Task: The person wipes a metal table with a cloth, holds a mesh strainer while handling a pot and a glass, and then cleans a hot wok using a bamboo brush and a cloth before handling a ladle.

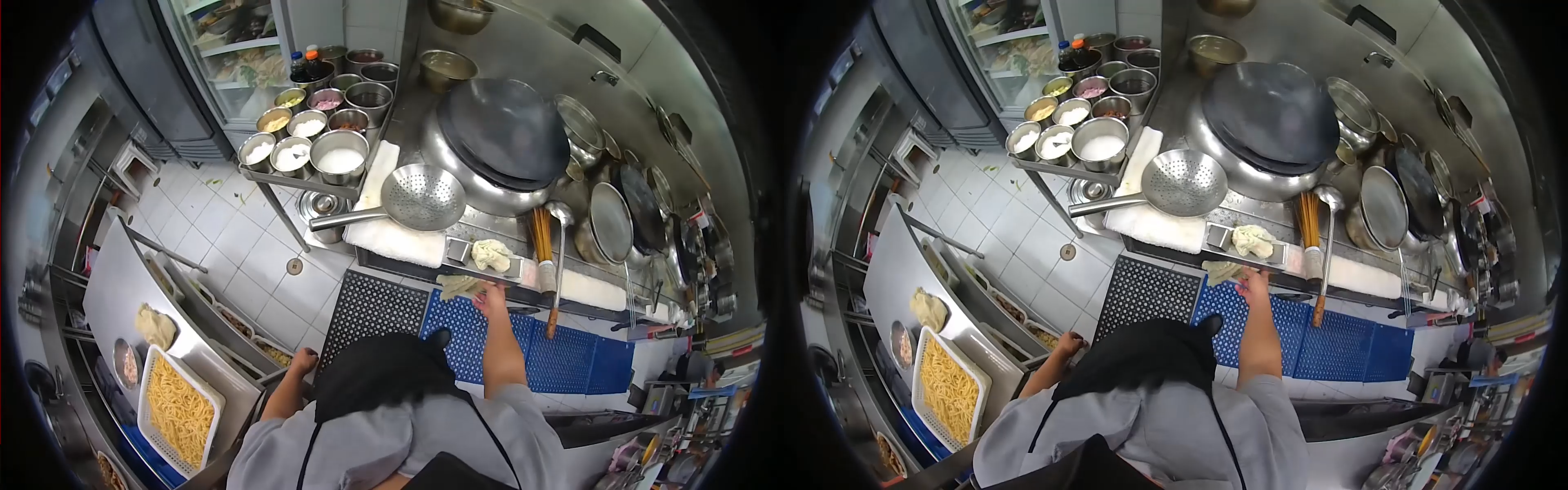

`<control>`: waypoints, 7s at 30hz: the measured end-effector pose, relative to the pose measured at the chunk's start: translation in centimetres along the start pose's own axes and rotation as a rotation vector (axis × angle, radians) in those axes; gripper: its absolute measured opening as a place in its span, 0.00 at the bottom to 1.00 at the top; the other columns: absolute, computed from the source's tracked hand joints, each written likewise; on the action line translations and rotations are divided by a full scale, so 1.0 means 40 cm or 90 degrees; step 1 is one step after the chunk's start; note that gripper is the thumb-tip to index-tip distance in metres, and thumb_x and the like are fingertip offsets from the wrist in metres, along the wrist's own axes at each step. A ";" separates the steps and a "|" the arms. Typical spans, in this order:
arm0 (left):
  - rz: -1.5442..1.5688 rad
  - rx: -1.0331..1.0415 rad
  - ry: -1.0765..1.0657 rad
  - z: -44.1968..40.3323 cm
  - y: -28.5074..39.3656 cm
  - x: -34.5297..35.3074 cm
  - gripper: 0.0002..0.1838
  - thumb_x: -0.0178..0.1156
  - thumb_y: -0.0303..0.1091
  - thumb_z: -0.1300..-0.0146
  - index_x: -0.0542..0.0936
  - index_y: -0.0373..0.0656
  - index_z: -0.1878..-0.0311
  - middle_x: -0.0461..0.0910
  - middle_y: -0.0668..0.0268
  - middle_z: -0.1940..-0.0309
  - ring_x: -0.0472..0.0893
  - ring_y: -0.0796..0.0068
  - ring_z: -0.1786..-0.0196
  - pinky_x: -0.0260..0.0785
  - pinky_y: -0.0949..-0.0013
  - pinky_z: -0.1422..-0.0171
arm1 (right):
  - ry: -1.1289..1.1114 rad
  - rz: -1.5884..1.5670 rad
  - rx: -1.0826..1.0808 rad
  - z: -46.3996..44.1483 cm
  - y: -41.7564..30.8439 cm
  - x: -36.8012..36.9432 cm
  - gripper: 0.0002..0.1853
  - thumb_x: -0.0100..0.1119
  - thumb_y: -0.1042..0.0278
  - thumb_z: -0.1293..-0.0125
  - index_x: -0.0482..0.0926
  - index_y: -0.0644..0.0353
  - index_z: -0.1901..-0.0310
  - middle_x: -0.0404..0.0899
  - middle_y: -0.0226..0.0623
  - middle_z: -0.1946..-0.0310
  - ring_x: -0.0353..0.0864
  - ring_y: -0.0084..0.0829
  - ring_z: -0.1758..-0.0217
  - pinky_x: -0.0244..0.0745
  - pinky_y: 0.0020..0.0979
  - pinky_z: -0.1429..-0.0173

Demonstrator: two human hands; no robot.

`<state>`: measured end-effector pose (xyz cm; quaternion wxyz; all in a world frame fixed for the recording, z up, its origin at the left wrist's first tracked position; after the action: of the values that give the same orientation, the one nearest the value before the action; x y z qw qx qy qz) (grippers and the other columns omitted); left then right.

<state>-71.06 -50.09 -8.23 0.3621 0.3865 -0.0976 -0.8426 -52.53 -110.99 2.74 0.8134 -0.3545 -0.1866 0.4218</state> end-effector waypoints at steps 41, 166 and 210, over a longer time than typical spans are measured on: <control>0.254 0.321 -0.389 0.007 0.938 0.108 0.23 0.57 0.48 0.29 0.79 0.42 0.40 0.82 0.65 0.53 0.79 0.74 0.54 0.75 0.65 0.53 | -0.061 0.214 0.009 0.281 0.147 0.177 0.17 0.55 0.56 0.25 0.77 0.62 0.48 0.81 0.36 0.75 0.74 0.29 0.85 0.61 0.29 0.90; -0.921 0.137 -1.246 0.232 1.048 1.056 0.19 0.55 0.45 0.34 0.85 0.42 0.51 0.84 0.48 0.51 0.82 0.48 0.43 0.74 0.52 0.39 | 0.503 0.656 -0.036 0.679 0.122 -1.343 0.21 0.48 0.52 0.26 0.80 0.57 0.71 0.76 0.37 0.73 0.74 0.43 0.64 0.68 0.41 0.45; -0.449 0.578 -1.049 0.319 1.260 0.854 0.28 0.42 0.48 0.21 0.69 0.38 0.28 0.72 0.51 0.31 0.70 0.52 0.28 0.57 0.58 0.22 | 0.684 0.766 -0.160 0.715 0.108 -1.303 0.14 0.58 0.60 0.30 0.79 0.58 0.72 0.81 0.43 0.72 0.80 0.46 0.64 0.70 0.43 0.51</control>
<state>-68.31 -111.20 3.04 -0.2702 -0.2090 -0.5100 -0.7894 -102.10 -139.94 18.74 0.3803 -0.6366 0.4051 0.5348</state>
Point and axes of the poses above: each hand's wrist, its own z-axis away from the middle knuckle, its own x-axis out of the palm, y = z × x, the point moved 6 cm from there along -z, towards the middle knuckle
